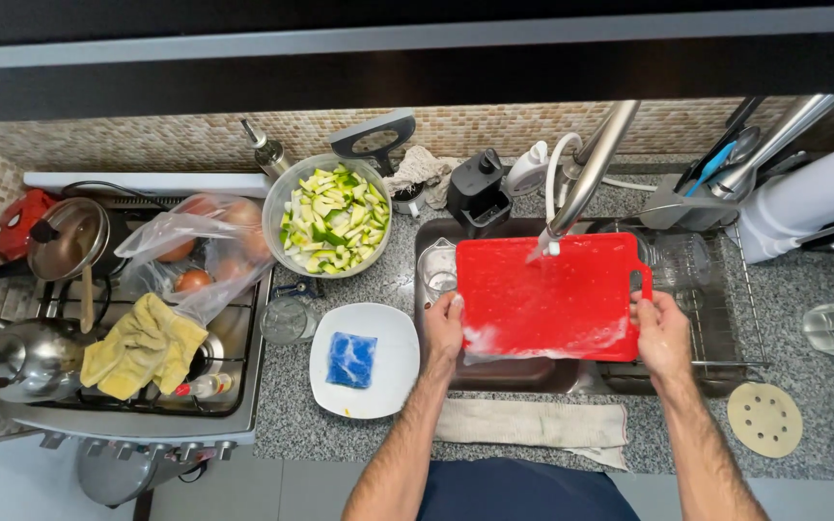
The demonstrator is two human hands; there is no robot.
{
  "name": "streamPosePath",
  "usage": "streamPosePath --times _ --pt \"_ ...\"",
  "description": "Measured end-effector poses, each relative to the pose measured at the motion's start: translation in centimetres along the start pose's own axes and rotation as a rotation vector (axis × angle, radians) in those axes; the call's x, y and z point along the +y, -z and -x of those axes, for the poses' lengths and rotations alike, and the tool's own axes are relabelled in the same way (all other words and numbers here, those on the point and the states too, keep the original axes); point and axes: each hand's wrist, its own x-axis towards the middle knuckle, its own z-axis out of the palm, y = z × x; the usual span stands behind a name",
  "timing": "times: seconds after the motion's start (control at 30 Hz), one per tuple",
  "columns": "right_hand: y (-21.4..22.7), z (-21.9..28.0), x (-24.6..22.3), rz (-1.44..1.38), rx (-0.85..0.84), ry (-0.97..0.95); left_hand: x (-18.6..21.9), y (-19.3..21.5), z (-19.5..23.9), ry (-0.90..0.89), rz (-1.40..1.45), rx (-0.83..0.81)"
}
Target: Washing various kitchen items including a red cutting board, a white plate, and a blender jar using a blue sponge and running water.
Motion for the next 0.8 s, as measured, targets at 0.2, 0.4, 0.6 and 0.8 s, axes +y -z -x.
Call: streamPosePath --times 0.2,0.4,0.6,0.8 --pt "-6.9 0.5 3.5 -0.093 -0.08 -0.204 3.3 3.6 -4.5 -0.174 -0.108 0.07" --pt "-9.9 -0.9 5.5 -0.157 -0.169 -0.264 8.0 6.0 -4.7 -0.203 -0.217 0.041" --pt "-5.8 0.1 0.5 -0.067 -0.156 -0.167 -0.9 5.1 -6.3 -0.108 -0.309 0.032" --pt "0.8 0.9 -4.7 -0.058 -0.089 0.04 -6.0 -0.6 -4.3 0.1 -0.382 -0.134"
